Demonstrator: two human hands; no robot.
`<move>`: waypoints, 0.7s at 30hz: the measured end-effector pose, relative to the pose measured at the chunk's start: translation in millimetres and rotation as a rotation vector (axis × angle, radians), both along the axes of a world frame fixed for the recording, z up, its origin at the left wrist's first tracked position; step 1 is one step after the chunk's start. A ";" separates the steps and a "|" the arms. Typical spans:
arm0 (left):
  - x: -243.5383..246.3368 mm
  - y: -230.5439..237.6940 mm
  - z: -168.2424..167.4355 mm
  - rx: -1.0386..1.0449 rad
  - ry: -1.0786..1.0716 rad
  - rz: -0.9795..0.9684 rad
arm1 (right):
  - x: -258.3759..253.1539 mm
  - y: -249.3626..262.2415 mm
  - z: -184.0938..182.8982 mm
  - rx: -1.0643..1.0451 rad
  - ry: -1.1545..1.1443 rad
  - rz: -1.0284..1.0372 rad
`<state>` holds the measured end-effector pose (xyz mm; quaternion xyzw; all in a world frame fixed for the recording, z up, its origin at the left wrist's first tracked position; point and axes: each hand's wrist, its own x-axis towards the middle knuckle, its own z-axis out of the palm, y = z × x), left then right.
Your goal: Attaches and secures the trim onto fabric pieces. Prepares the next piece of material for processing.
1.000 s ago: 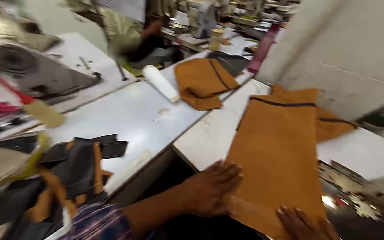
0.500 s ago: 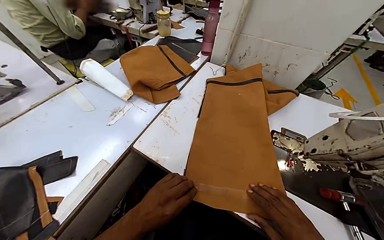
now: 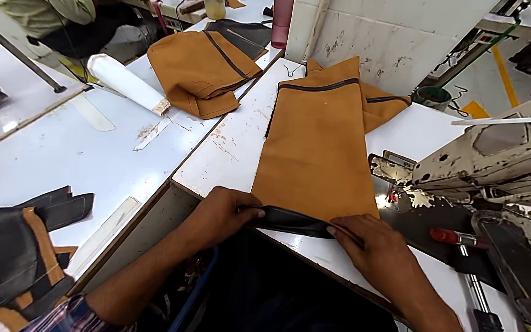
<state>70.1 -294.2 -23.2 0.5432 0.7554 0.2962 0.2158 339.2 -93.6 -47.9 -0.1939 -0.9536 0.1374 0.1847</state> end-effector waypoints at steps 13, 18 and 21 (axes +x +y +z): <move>-2.2 -2.7 -1.2 -0.010 -0.106 0.038 | -16.8 14.1 18.6 -0.274 -0.210 -0.024; 3.2 -2.0 -1.3 -0.022 -0.045 0.064 | -18.6 10.8 21.9 -0.283 -0.242 -0.063; 4.8 -0.4 -1.3 -0.034 -0.024 0.076 | -21.6 9.7 25.1 -0.294 -0.279 -0.093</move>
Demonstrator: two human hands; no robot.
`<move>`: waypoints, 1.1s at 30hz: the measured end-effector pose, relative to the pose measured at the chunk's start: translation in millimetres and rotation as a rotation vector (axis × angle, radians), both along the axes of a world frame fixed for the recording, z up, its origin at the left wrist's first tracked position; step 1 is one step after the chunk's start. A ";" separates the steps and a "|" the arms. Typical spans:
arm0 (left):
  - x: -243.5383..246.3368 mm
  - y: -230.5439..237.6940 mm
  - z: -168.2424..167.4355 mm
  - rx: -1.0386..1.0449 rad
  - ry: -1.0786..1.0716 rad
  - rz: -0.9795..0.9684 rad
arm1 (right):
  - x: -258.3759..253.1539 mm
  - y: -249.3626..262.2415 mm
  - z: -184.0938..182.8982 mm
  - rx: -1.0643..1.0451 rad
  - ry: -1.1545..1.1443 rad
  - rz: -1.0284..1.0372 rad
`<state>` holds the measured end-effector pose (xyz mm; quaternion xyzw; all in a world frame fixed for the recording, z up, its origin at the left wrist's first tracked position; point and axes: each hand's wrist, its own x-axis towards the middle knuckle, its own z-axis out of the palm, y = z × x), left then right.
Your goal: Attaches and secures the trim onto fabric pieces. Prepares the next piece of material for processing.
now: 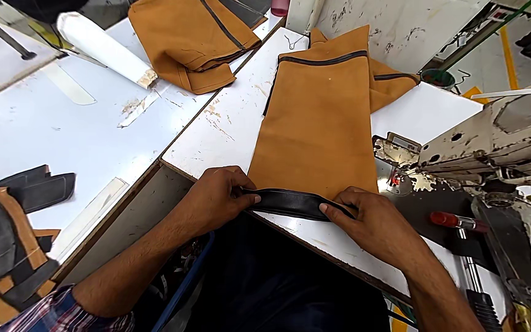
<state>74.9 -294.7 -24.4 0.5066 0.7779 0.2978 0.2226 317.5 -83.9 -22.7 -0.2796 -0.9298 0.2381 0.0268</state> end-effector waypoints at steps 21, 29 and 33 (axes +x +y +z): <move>3.3 -0.2 -0.5 0.025 0.041 0.000 | -0.9 1.2 6.9 -0.059 -0.034 -0.013; 3.2 -3.8 -5.3 0.068 0.036 -0.005 | 2.0 -3.3 3.8 -0.035 0.010 -0.013; 3.4 -4.2 -5.9 0.070 0.041 -0.004 | 1.9 -6.0 3.4 -0.020 0.002 -0.017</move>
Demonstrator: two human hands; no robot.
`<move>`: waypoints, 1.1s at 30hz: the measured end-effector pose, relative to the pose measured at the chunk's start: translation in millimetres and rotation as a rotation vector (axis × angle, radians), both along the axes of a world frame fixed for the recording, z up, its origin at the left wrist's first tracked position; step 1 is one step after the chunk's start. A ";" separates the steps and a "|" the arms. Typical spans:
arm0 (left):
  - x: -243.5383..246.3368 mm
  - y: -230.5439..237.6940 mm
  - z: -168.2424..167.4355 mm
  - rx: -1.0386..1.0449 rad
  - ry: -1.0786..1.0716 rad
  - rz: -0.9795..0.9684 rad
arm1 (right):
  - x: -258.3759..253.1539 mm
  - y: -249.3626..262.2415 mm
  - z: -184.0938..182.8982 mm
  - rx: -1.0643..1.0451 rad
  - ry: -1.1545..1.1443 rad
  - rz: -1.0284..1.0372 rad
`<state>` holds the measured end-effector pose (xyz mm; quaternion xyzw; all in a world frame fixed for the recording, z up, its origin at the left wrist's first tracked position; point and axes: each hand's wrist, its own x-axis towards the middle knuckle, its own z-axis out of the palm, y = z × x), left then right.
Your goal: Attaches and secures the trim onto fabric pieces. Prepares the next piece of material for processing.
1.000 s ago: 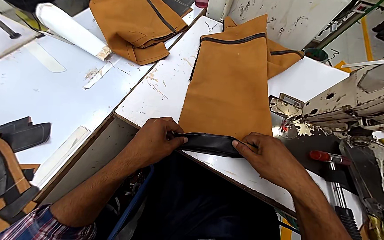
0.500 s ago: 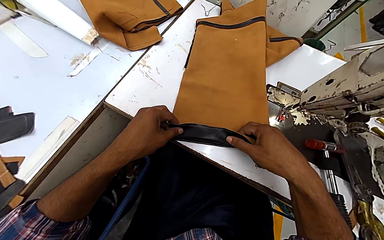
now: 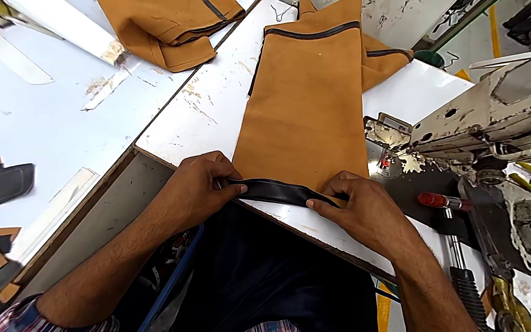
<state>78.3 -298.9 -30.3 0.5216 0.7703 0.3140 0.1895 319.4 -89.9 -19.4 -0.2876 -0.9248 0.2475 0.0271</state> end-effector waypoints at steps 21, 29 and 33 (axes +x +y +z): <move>-18.0 12.4 25.6 -0.247 -0.140 -0.033 | -3.3 -42.3 -13.1 0.423 0.167 0.263; -23.9 18.1 29.8 -0.297 -0.208 -0.025 | 1.4 -34.4 -17.3 0.344 0.149 0.231; -17.5 10.0 24.1 -0.214 -0.182 -0.013 | 3.1 -41.2 -14.1 0.407 0.122 0.256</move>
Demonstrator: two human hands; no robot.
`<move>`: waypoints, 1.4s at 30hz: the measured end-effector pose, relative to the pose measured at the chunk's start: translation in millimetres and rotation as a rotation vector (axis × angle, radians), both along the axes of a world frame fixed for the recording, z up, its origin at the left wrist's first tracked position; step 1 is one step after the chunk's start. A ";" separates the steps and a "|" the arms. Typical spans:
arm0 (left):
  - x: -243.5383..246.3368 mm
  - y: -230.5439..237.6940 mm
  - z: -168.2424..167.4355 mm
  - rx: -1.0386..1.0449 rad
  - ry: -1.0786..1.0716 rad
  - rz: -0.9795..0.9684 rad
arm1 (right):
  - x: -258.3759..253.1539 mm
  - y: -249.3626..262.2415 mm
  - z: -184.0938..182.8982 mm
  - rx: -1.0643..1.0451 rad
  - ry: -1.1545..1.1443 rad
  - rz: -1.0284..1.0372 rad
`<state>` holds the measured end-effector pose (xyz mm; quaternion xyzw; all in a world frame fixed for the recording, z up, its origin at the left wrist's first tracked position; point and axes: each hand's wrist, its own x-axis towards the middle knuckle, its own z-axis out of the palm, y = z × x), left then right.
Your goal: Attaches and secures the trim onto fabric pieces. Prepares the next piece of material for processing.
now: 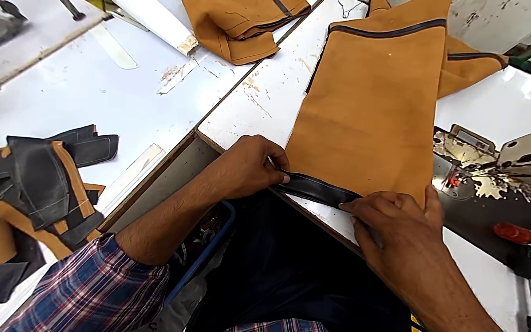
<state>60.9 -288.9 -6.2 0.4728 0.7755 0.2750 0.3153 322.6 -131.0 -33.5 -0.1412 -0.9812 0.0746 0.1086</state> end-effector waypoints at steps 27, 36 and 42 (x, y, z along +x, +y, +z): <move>58.5 -25.7 -46.7 0.477 0.343 0.311 | -23.4 -76.8 -28.7 0.288 -0.001 -0.057; 64.8 -28.9 -58.8 0.515 0.191 0.535 | -36.1 -86.7 -30.2 0.247 0.024 -0.076; 52.6 -33.9 -54.0 0.448 0.021 0.549 | -41.2 -87.2 -29.7 0.213 -0.006 -0.061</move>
